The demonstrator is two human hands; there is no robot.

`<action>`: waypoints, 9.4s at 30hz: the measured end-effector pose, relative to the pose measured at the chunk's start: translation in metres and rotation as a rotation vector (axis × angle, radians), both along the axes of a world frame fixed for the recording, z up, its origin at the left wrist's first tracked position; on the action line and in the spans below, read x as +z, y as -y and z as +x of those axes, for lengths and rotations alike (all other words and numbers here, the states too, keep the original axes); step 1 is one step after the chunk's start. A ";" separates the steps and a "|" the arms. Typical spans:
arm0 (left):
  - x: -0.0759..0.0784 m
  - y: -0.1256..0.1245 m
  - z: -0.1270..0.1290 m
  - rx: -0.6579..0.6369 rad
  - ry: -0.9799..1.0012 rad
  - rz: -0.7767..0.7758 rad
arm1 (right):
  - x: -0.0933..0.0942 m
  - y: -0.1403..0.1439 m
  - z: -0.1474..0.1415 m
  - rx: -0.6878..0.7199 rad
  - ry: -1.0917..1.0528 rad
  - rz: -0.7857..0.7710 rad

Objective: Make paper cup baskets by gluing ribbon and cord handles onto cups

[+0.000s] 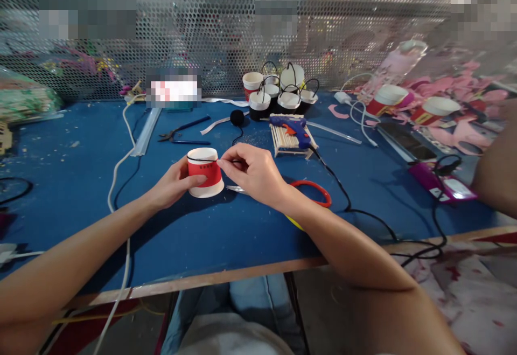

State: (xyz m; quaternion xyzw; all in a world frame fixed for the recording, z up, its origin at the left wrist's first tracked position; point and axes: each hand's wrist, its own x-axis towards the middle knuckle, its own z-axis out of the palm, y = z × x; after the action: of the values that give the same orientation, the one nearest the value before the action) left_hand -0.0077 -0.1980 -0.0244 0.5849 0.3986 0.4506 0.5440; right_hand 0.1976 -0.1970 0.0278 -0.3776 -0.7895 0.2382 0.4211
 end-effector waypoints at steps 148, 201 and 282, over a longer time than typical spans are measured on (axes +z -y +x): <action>0.007 0.020 0.022 0.124 -0.141 0.111 | -0.027 -0.013 -0.005 0.134 0.006 -0.182; 0.053 0.007 -0.017 -0.084 -0.650 0.327 | -0.013 0.004 -0.010 0.197 0.322 0.006; 0.023 -0.006 -0.013 0.060 -0.389 0.365 | 0.007 0.018 0.031 -0.123 0.238 -0.076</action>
State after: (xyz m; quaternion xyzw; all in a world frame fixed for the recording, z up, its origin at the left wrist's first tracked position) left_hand -0.0209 -0.1923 -0.0010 0.7369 0.4250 0.4099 0.3290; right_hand 0.2283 -0.2152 0.0348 -0.4666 -0.7996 0.1954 0.3237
